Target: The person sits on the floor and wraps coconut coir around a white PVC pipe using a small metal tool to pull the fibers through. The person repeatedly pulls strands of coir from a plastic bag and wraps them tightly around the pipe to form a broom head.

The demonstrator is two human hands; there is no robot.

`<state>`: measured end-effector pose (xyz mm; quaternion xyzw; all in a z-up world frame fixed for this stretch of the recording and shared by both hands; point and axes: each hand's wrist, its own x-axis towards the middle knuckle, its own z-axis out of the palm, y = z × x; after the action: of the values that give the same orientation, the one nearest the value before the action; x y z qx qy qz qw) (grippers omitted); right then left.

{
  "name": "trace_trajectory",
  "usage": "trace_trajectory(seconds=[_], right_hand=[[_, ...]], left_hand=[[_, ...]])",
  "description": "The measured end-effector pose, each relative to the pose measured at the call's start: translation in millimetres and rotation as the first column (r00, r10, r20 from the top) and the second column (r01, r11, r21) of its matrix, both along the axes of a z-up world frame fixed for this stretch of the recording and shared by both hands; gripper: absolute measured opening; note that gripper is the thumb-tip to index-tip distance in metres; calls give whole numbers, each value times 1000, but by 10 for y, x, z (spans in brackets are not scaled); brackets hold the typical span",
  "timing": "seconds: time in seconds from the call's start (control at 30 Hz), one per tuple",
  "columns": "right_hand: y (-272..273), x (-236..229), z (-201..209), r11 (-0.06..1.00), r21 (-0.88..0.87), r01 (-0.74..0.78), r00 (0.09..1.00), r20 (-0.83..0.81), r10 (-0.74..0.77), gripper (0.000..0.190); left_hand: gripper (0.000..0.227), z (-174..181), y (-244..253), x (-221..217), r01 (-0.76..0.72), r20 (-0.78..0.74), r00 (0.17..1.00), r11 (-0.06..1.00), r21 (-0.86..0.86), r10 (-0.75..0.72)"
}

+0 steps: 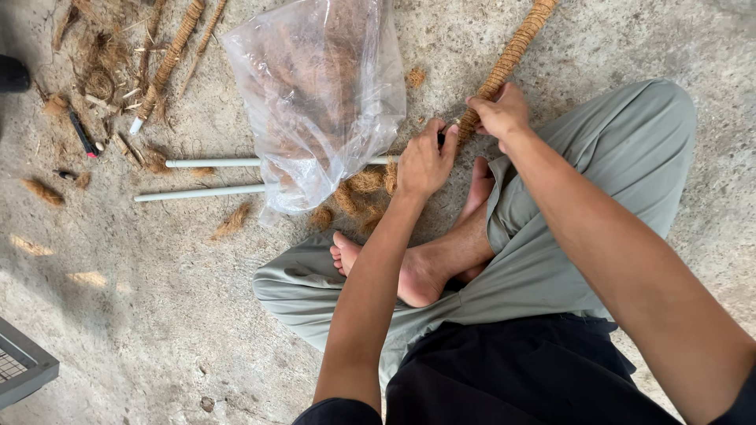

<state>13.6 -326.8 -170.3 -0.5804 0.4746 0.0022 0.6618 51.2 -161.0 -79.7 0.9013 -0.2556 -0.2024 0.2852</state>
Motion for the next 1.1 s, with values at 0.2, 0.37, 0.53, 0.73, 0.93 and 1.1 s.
trace_trajectory(seconds=[0.2, 0.37, 0.53, 0.73, 0.93, 1.1], right_hand=[[85, 55, -115, 973, 205, 108, 973, 180, -146, 33], [54, 38, -165, 944, 302, 133, 937, 273, -219, 35], [75, 29, -154, 944, 305, 122, 928, 303, -218, 34], [89, -17, -22, 960, 266, 87, 921, 347, -179, 35], [100, -63, 121, 972, 234, 26, 918, 380, -116, 34], [23, -89, 100, 974, 226, 1, 944, 322, -76, 34]], left_hand=[[49, 34, 212, -23, -25, -54, 998, 988, 154, 34], [54, 288, 356, -170, -139, -119, 982, 989, 54, 144], [58, 680, 453, -259, -185, -123, 978, 973, -136, 168], [58, 1089, 567, -382, -197, -133, 976, 954, -226, 170], [55, 1335, 710, -554, -192, -168, 974, 948, -255, 152], [54, 1459, 882, -681, -235, -246, 958, 892, -386, 146]])
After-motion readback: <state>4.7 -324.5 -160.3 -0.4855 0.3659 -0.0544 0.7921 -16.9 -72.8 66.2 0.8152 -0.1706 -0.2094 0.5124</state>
